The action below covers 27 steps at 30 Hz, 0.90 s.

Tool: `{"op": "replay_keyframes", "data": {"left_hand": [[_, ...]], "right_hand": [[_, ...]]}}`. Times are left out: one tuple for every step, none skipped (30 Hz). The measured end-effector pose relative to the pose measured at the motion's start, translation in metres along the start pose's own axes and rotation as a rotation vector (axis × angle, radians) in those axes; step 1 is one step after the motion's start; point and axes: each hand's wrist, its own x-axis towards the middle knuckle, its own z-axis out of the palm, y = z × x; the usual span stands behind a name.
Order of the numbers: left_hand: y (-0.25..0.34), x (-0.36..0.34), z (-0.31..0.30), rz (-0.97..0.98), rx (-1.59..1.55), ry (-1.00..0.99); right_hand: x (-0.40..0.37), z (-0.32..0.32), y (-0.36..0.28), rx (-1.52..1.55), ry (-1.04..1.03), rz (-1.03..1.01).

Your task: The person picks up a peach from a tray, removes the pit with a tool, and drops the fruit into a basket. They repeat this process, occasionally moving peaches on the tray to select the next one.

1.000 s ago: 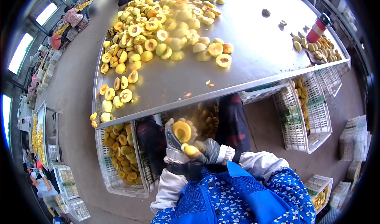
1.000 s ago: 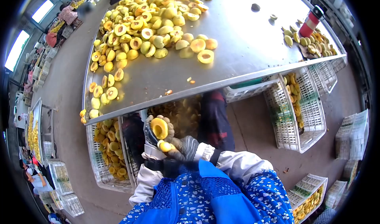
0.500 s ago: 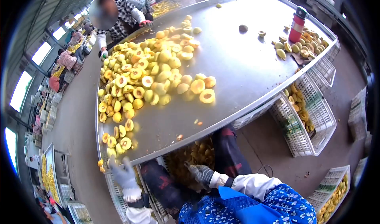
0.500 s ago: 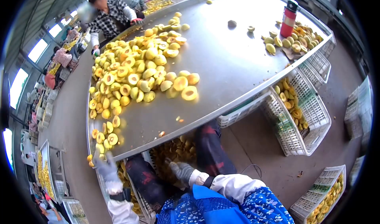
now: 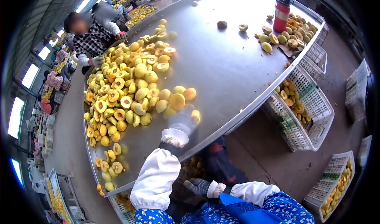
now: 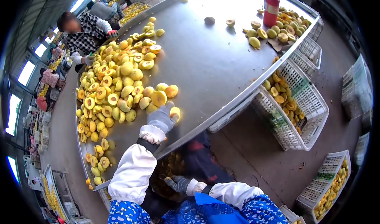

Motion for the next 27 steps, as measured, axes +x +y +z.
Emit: {"op": "replay_keyframes", "data": {"left_hand": [[-0.002, -0.011, 0.003, 0.011, -0.060, 0.063], [-0.006, -0.019, 0.001, -0.036, -0.129, 0.025], [-0.011, -0.027, -0.003, -0.079, -0.196, -0.013], [-0.016, -0.035, -0.009, -0.120, -0.266, -0.048], [-0.021, -0.043, -0.013, -0.161, -0.340, -0.082], [-0.031, -0.053, -0.018, -0.214, -0.616, -0.066], [-0.049, -0.066, -0.025, -0.264, -0.892, -0.045], [-0.068, -0.083, -0.030, -0.316, -1.170, -0.019], [-0.083, -0.102, -0.033, -0.370, -1.450, 0.012], [-0.092, -0.126, -0.034, -0.321, -1.670, 0.068], [-0.099, -0.152, -0.033, -0.266, -1.886, 0.137], [-0.106, -0.173, -0.022, -0.258, -2.281, 0.129], [-0.105, -0.193, -0.018, -0.283, -2.359, 0.213], [-0.099, -0.210, -0.014, -0.306, -2.436, 0.298], [-0.094, -0.225, -0.007, -0.327, -2.512, 0.381], [-0.091, -0.238, 0.002, -0.336, -2.555, 0.416], [-0.086, -0.247, 0.009, -0.385, -2.517, 0.470], [-0.081, -0.261, 0.023, -0.381, -2.418, 0.546], [-0.074, -0.262, 0.027, -0.352, -2.308, 0.607], [-0.065, -0.266, 0.024, -0.334, -2.269, 0.669], [-0.064, -0.268, 0.028, -0.318, -2.252, 0.652], [-0.063, -0.269, 0.033, -0.300, -2.234, 0.637], [-0.063, -0.270, 0.039, -0.281, -2.214, 0.625], [-0.063, -0.268, 0.047, -0.378, -2.129, 0.644], [-0.061, -0.268, 0.052, -0.392, -2.118, 0.685], [-0.057, -0.268, 0.055, -0.407, -2.105, 0.726], [-0.054, -0.268, 0.058, -0.422, -2.091, 0.767]], "right_hand": [[0.004, 0.006, 0.005, -0.019, -0.018, -0.006], [0.007, 0.011, 0.011, -0.027, -0.054, -0.006], [0.010, 0.010, 0.009, -0.034, -0.086, -0.006], [0.011, 0.008, 0.006, -0.045, -0.117, -0.005], [0.011, 0.008, 0.002, 0.024, -0.082, 0.088], [0.008, -0.006, -0.015, 0.090, -0.050, 0.182], [0.007, -0.020, -0.029, 0.155, -0.020, 0.273], [0.004, -0.029, -0.036, 0.201, 0.009, 0.267], [-0.001, -0.037, -0.048, 0.241, 0.096, 0.232], [-0.007, -0.044, -0.061, 0.284, 0.175, 0.197], [-0.010, -0.047, -0.068, 0.329, 0.247, 0.163], [-0.008, -0.043, -0.060, 0.250, 0.269, 0.058], [-0.007, -0.046, -0.067, 0.286, 0.262, 0.038], [-0.005, -0.049, -0.075, 0.322, 0.254, 0.018], [-0.005, -0.062, -0.096, 0.465, 0.220, 0.094], [-0.001, -0.058, -0.095, 0.386, 0.242, -0.028], [0.002, -0.057, -0.092, 0.310, 0.271, -0.147], [0.001, -0.068, -0.109, -0.156, 0.236, -0.312], [-0.001, -0.073, -0.123, -0.266, 0.264, -0.325], [0.004, -0.067, -0.122, -0.172, 0.308, -0.288], [0.010, -0.060, -0.122, -0.078, 0.354, -0.252], [0.012, -0.058, -0.126, -0.126, 0.371, -0.242], [0.015, -0.057, -0.131, -0.175, 0.386, -0.234], [0.016, -0.055, -0.134, -0.223, 0.400, -0.230], [0.018, -0.051, -0.133, -0.234, 0.405, -0.216], [0.020, -0.046, -0.129, -0.244, 0.410, -0.203], [0.021, -0.042, -0.126, -0.254, 0.415, -0.191]]}}
